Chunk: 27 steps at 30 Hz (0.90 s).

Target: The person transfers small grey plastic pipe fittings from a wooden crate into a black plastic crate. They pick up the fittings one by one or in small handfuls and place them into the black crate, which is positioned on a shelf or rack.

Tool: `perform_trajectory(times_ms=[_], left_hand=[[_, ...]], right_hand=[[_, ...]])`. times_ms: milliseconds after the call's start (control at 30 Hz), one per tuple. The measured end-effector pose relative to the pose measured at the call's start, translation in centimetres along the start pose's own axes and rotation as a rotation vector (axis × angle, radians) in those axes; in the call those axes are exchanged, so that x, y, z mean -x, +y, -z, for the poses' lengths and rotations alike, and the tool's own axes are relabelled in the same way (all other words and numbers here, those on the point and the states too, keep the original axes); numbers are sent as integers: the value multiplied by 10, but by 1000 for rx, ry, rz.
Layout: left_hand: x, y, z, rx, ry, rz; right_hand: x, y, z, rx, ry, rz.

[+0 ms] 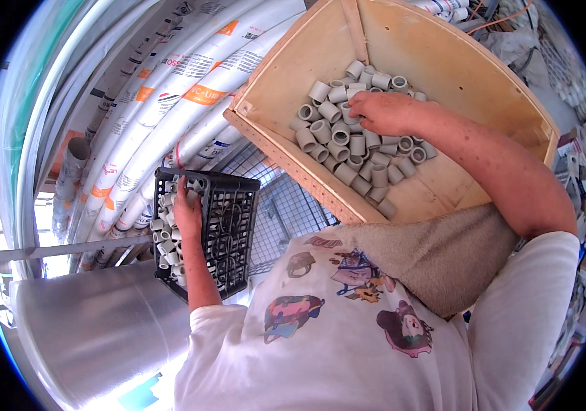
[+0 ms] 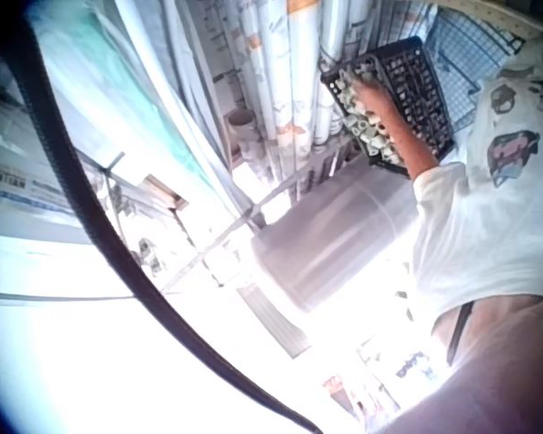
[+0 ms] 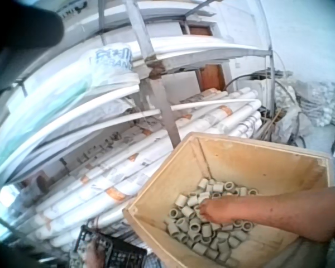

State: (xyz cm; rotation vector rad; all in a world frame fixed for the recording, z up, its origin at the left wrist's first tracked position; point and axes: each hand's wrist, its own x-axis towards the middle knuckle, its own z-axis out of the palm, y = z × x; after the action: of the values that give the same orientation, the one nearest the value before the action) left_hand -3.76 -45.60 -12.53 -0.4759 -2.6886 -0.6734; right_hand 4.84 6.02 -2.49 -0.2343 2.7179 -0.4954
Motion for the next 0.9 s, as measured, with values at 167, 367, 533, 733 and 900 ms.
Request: perform_trajectory(times_ms=[167,367,533,733,900], left_hand=[[-7,-11,3,-142,-115,-113],[-32,46,26,26,204,-96],[-63,159,55,336,274,-203],[-65,261,62,449,77,-500],[-59,291,50,498,-22,-615]], right_hand=[[2,-5,0,-17,2,-60],[1,-17,16,78,53,6],[13,-41,47,-31,415,255],[42,-94,59,-294,587,620],[51,-115,53,-519,449,728]])
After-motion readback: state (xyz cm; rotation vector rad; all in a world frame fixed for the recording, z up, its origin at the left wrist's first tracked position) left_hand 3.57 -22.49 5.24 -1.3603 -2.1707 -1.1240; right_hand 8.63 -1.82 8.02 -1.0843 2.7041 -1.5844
